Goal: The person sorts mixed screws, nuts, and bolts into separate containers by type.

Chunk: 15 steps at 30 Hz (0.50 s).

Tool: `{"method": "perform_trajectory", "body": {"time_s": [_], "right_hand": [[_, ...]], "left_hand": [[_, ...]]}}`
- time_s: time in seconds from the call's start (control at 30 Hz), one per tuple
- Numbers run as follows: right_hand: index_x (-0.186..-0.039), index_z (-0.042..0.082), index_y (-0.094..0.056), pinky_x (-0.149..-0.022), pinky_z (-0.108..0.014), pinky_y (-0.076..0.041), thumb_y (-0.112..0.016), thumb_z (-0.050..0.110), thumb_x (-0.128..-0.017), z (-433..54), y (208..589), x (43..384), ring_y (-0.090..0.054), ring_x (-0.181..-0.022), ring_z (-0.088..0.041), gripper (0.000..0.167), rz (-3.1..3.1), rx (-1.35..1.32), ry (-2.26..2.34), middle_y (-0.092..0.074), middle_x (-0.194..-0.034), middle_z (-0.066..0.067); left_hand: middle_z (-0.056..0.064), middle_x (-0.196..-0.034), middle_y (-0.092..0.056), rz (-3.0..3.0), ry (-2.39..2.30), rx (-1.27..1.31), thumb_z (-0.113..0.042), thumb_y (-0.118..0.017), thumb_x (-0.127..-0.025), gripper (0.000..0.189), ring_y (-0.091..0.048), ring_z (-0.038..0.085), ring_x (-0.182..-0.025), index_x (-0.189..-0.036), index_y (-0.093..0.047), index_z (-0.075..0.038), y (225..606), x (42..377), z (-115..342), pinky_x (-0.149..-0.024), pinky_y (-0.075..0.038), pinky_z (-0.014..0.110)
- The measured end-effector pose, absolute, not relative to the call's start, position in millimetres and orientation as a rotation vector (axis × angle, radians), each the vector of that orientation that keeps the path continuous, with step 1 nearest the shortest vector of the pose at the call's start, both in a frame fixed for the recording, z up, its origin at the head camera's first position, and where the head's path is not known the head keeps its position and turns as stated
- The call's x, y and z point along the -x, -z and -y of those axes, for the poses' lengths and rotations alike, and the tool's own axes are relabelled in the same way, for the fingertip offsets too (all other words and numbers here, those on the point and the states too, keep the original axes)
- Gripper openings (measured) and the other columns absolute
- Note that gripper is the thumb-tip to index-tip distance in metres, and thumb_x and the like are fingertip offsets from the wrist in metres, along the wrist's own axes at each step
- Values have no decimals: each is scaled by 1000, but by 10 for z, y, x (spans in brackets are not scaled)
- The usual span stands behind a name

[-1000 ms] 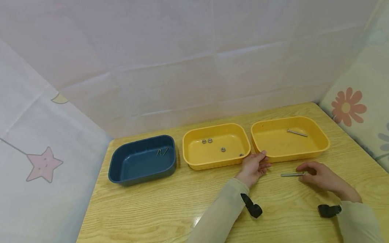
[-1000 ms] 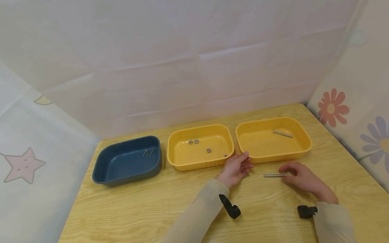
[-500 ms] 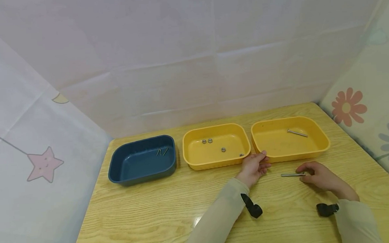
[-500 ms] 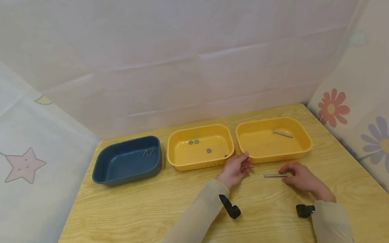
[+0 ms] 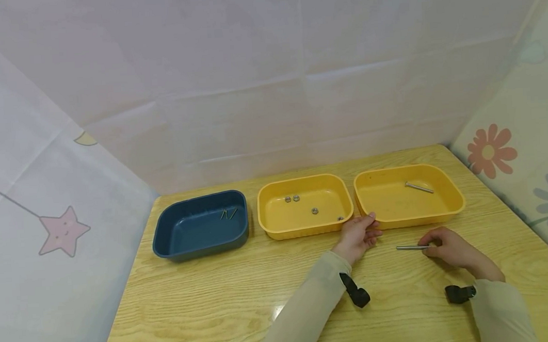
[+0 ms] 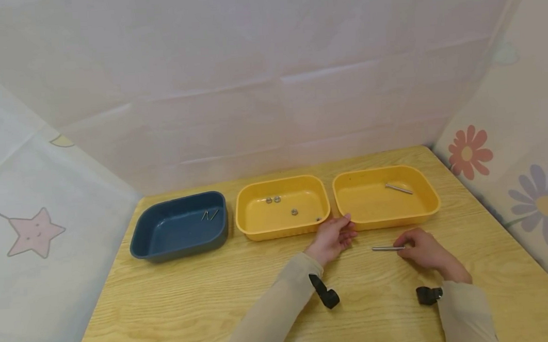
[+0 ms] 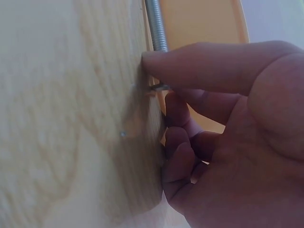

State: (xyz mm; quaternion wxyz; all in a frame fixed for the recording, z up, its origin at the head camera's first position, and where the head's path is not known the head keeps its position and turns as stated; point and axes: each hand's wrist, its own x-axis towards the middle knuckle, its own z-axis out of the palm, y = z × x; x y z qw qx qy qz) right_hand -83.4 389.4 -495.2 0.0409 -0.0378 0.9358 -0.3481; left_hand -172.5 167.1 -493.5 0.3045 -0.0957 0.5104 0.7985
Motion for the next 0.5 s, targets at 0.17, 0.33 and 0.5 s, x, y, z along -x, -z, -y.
{"method": "perform_trajectory", "body": {"time_s": [0.17, 0.33, 0.5], "right_hand": [[-91, 0, -71, -70, -22, -44, -71, 3, -80, -3899, 4963, 839, -53, -80, -1, 11, -2859, 112, 1069, -69, -94, -12], [-91, -2, -71, -68, -20, -42, -70, 2, -81, -3899, 4976, 832, -50, -78, 2, 10, -2841, 119, 1095, -69, -94, -13], [-90, -3, -70, -66, -20, -40, -69, 1, -82, -3896, 4972, 818, -47, -76, 2, 9, -2838, 141, 1115, -67, -92, -12]], "left_hand": [[-3, -76, -64, -1348, -2116, 252, -25, -68, -91, 13, -61, 14, -65, -89, -65, -12, 4935, 1727, -1671, -57, -44, 23], [-3, -76, -64, -1353, -2116, 257, -24, -68, -91, 13, -61, 14, -65, -88, -64, -12, 4936, 1728, -1676, -57, -44, 23], [-3, -75, -64, -1353, -2115, 260, -24, -68, -91, 12, -61, 14, -64, -88, -64, -12, 4940, 1730, -1680, -57, -44, 22]]}}
